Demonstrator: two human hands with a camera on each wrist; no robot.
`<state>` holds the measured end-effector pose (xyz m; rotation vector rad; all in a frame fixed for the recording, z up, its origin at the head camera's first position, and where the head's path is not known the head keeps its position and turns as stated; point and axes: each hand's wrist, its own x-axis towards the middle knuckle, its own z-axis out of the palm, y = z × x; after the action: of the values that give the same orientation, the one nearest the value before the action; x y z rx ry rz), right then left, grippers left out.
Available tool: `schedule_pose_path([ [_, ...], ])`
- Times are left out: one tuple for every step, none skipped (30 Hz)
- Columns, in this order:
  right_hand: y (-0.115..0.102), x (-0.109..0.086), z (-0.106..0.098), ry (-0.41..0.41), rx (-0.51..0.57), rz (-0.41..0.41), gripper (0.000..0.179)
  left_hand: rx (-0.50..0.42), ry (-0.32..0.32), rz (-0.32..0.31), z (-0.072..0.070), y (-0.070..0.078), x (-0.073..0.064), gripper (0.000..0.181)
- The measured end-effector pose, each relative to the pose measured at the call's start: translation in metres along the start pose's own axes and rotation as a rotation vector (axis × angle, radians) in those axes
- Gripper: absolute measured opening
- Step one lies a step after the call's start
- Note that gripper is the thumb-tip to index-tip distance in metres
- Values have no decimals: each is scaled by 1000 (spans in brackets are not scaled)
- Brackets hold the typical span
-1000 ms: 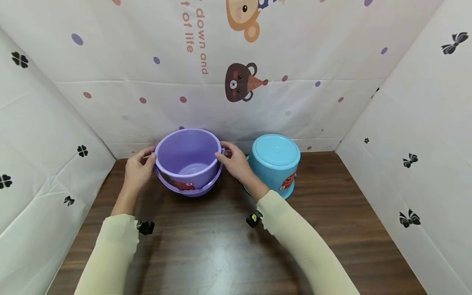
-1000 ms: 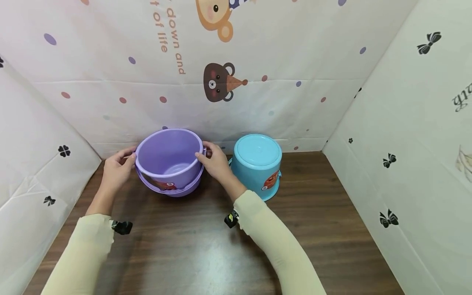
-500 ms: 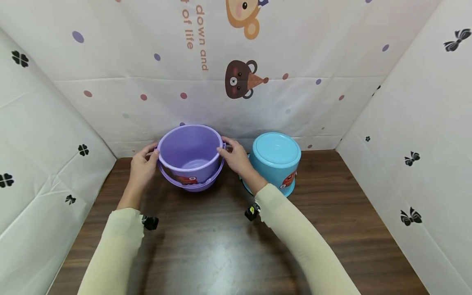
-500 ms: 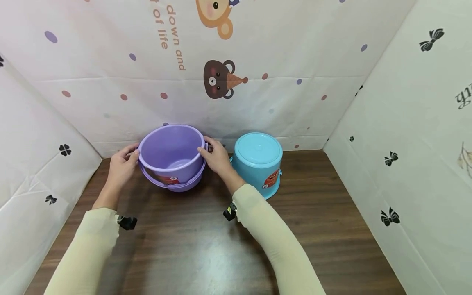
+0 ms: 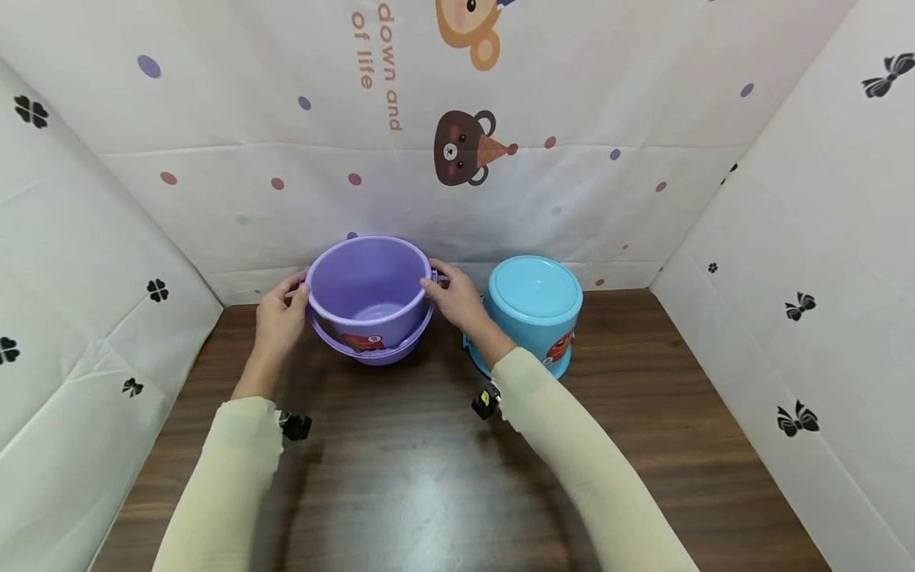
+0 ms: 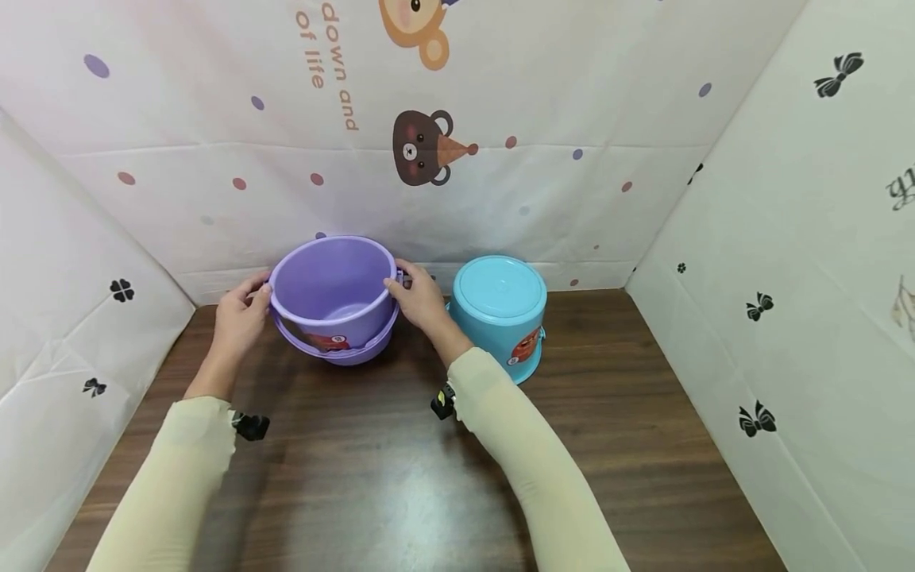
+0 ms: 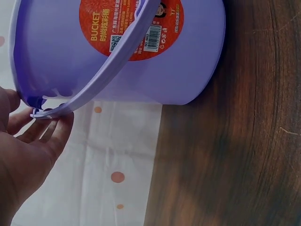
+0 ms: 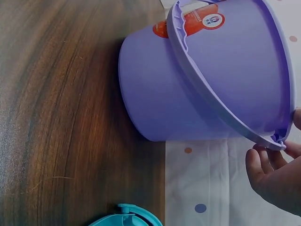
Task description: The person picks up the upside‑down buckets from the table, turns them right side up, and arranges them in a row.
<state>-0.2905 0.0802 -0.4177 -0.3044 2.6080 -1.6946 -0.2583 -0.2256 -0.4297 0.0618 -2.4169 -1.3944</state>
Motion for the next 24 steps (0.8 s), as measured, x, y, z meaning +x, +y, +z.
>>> schedule_pose_path([
  [0,0,0,-1,-6,0,53,8,1,1,0,1,0,40],
  [1,1,1,-2,-9,1,53,17,1,2,0,1,0,40],
  [1,1,1,-3,-15,3,53,21,0,1,-1,2,0,40],
  [1,1,1,-3,-22,3,52,22,-1,-1,-1,2,0,40],
  [2,1,2,-1,-30,1,52,22,-2,-3,-1,3,0,40],
  [2,1,2,2,-38,-2,52,18,-5,-5,-2,3,0,40],
  [3,1,3,4,-41,-3,52,14,-6,-6,-2,3,0,40],
  [4,0,3,8,-39,-4,52,13,-7,-8,-2,3,-1,40],
  [4,0,3,13,-33,-5,52,8,-8,-10,-3,4,-1,41],
  [5,-1,4,19,-20,-6,53,7,-6,-14,-3,4,-1,41],
  [6,-2,4,25,-7,-9,54,8,-2,-14,-3,5,-2,42],
  [6,-3,4,31,8,-13,55,7,8,-16,-4,5,-2,42],
  [5,-4,3,36,22,-17,55,8,19,-17,-4,6,-2,42],
  [5,-5,3,42,28,-26,56,10,31,-17,-5,7,-3,42],
  [4,-6,3,48,31,-38,57,5,45,-14,-5,8,-3,42],
  [3,-7,2,53,31,-51,57,0,59,-7,-5,9,-3,42],
  [2,-8,1,58,29,-60,57,-1,70,5,-6,10,-2,42],
  [0,-10,0,63,29,-70,57,-1,83,20,-6,12,-2,41],
  [-1,-11,-1,68,27,-78,57,-1,95,44,-7,14,-2,41],
  [-2,-12,-2,72,22,-86,57,0,108,70,-7,15,-3,40],
  [-4,-14,-3,74,25,-92,56,-2,120,97,-7,17,-3,39],
  [-6,-16,-5,74,30,-97,56,4,134,124,-7,19,-4,38],
  [-8,-19,-6,75,36,-104,55,10,150,152,-8,22,-5,37],
  [-9,-21,-8,77,47,-115,55,10,163,178,-8,24,-6,36],
])
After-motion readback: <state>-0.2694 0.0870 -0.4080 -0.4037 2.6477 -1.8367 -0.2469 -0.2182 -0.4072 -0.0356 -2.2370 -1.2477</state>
